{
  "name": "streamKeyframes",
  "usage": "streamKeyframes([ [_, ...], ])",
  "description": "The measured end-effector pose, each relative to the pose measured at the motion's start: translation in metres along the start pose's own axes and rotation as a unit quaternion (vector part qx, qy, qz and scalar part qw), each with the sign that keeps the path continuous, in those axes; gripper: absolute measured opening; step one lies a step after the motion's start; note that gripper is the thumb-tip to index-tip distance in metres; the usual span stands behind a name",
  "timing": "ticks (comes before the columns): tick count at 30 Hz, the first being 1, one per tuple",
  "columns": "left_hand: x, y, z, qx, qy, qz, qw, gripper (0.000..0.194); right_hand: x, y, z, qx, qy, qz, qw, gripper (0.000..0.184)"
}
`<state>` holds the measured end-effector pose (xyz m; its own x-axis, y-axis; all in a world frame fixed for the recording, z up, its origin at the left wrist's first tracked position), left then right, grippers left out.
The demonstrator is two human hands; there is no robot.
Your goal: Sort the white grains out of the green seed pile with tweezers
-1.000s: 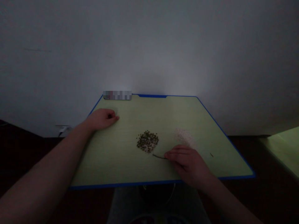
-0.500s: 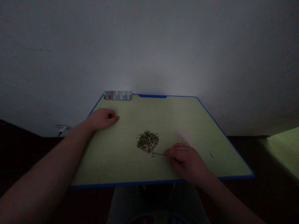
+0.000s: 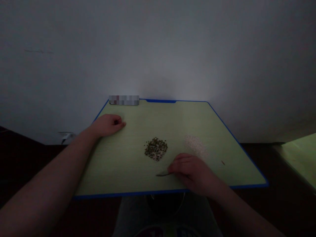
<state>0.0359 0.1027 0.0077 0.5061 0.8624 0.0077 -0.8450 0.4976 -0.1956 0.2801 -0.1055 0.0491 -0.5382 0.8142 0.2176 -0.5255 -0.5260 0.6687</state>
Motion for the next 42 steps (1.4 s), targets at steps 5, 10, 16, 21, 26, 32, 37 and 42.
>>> streamKeyframes([
  [5, -0.001, 0.000, 0.000, 0.002, 0.006, 0.003, 1.000, 0.039, -0.012, 0.004, -0.003, 0.016, 0.018, -0.003, 1.000, 0.027],
  [10, 0.000, 0.002, -0.001, 0.010, 0.007, 0.008, 1.000, 0.040, -0.027, 0.004, -0.006, 0.030, 0.027, -0.030, 0.999, 0.026],
  [16, 0.000, 0.002, -0.002, 0.006, 0.009, 0.001, 1.000, 0.042, -0.035, 0.002, -0.005, 0.027, 0.017, -0.062, 0.998, 0.023],
  [21, 0.000, 0.001, -0.001, 0.004, 0.002, -0.006, 1.000, 0.042, -0.041, 0.002, 0.002, 0.009, -0.004, -0.071, 0.997, 0.020],
  [26, 0.000, 0.000, 0.001, 0.011, 0.002, -0.004, 1.000, 0.041, -0.036, 0.029, 0.003, -0.089, -0.104, 0.001, 0.991, 0.028],
  [32, 0.000, 0.001, -0.001, 0.014, -0.001, -0.006, 1.000, 0.042, -0.012, 0.057, -0.053, -0.251, -0.090, 0.030, 0.963, 0.032],
  [37, 0.001, 0.000, 0.000, 0.014, 0.003, -0.005, 1.000, 0.040, -0.017, 0.038, -0.043, -0.298, -0.142, -0.008, 0.944, 0.037],
  [42, 0.002, 0.002, -0.001, 0.008, 0.001, -0.011, 1.000, 0.040, -0.039, 0.007, -0.011, -0.368, -0.172, -0.037, 0.913, 0.043],
])
Point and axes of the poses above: each hand's wrist, its own x-axis towards the middle knuckle, its own z-axis out of the back of the hand, y = z × x, the point moved 10 cm from there along x, towards the middle knuckle, and after that the axes turned 11 degrees about -z, right-handed, at the moved point
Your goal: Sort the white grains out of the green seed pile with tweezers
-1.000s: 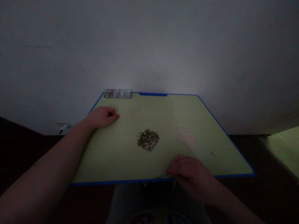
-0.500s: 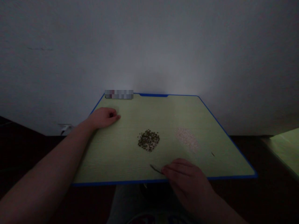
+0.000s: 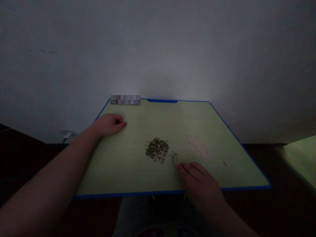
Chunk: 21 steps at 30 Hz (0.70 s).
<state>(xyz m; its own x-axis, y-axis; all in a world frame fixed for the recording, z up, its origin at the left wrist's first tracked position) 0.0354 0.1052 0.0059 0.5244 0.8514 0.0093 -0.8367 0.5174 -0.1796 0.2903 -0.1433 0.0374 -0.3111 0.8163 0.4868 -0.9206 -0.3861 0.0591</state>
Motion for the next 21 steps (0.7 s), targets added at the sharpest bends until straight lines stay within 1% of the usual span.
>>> streamKeyframes([
  [3, 0.000, 0.000, 0.000, -0.002, 0.000, 0.003, 1.000, 0.040, -0.006, -0.012, 0.006, -0.011, -0.007, 0.004, 1.000, 0.039],
  [6, -0.001, -0.001, 0.002, 0.002, 0.000, 0.007, 1.000, 0.040, -0.011, -0.014, 0.013, 0.007, -0.022, 0.003, 1.000, 0.034],
  [9, -0.002, -0.003, 0.004, -0.001, -0.001, 0.005, 1.000, 0.039, -0.014, -0.015, 0.021, 0.030, -0.034, -0.012, 0.999, 0.030],
  [12, -0.002, -0.004, 0.003, -0.009, 0.003, 0.011, 1.000, 0.040, -0.012, -0.027, 0.027, 0.050, -0.040, -0.043, 0.997, 0.028],
  [16, -0.002, -0.005, 0.003, -0.007, 0.000, 0.010, 1.000, 0.041, -0.005, -0.054, 0.032, 0.061, -0.035, -0.104, 0.992, 0.025],
  [21, -0.001, -0.002, 0.001, -0.008, 0.003, 0.016, 1.000, 0.042, 0.000, -0.079, 0.026, 0.060, -0.019, -0.170, 0.984, 0.025],
])
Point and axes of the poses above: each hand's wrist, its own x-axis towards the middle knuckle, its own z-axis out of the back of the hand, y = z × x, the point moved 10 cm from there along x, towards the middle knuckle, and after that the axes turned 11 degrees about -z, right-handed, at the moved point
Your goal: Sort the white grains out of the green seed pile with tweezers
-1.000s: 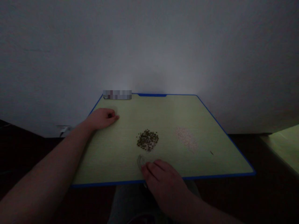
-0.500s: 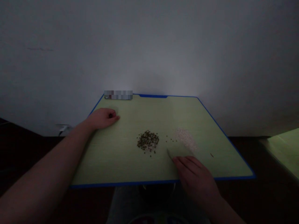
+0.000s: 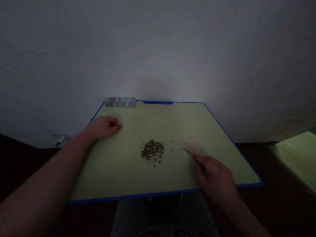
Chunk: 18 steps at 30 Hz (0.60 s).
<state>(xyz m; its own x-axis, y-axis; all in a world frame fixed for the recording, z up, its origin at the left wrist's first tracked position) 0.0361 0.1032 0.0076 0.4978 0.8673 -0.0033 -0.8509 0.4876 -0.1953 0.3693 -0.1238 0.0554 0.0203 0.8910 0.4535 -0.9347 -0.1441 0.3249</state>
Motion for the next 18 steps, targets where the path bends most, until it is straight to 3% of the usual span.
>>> streamKeyframes([
  [4, 0.000, -0.001, 0.001, 0.003, -0.003, -0.007, 1.000, 0.040, 0.005, -0.003, -0.011, -0.012, 0.024, -0.012, 1.000, 0.026],
  [12, 0.000, -0.002, 0.001, 0.003, 0.002, 0.000, 1.000, 0.041, 0.020, 0.018, -0.023, 0.038, 0.041, 0.004, 0.998, 0.027],
  [18, 0.000, 0.000, -0.001, 0.008, 0.001, -0.001, 1.000, 0.040, 0.033, 0.004, -0.016, 0.023, 0.014, -0.059, 0.998, 0.029],
])
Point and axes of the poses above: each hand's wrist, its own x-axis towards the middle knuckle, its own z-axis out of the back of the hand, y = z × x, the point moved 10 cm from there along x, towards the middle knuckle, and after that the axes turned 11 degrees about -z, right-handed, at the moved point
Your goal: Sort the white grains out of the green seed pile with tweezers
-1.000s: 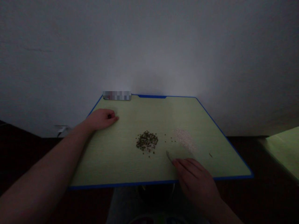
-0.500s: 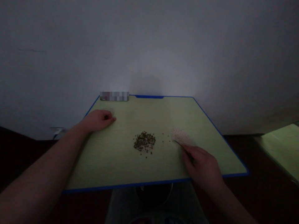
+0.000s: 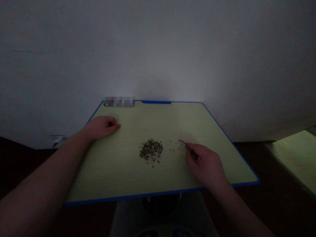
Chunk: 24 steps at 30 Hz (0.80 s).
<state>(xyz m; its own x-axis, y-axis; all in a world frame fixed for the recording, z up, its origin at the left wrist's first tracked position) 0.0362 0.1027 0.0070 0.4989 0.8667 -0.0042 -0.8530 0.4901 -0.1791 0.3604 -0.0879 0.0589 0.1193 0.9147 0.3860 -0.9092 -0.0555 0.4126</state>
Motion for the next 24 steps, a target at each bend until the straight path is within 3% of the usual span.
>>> streamKeyframes([
  [5, 0.000, 0.000, -0.001, -0.005, 0.001, 0.003, 1.000, 0.041, 0.007, 0.001, -0.015, -0.024, 0.037, -0.013, 0.999, 0.030],
  [10, 0.000, -0.001, -0.001, -0.007, 0.002, -0.003, 1.000, 0.041, 0.011, 0.015, -0.027, 0.026, 0.071, -0.002, 0.997, 0.030],
  [18, 0.002, 0.002, -0.004, -0.004, 0.004, -0.007, 1.000, 0.043, -0.004, -0.005, 0.004, 0.077, 0.019, -0.047, 0.996, 0.025],
  [24, 0.003, 0.003, -0.005, 0.000, 0.013, 0.005, 1.000, 0.043, -0.026, 0.009, -0.004, 0.079, 0.051, -0.005, 0.996, 0.025],
])
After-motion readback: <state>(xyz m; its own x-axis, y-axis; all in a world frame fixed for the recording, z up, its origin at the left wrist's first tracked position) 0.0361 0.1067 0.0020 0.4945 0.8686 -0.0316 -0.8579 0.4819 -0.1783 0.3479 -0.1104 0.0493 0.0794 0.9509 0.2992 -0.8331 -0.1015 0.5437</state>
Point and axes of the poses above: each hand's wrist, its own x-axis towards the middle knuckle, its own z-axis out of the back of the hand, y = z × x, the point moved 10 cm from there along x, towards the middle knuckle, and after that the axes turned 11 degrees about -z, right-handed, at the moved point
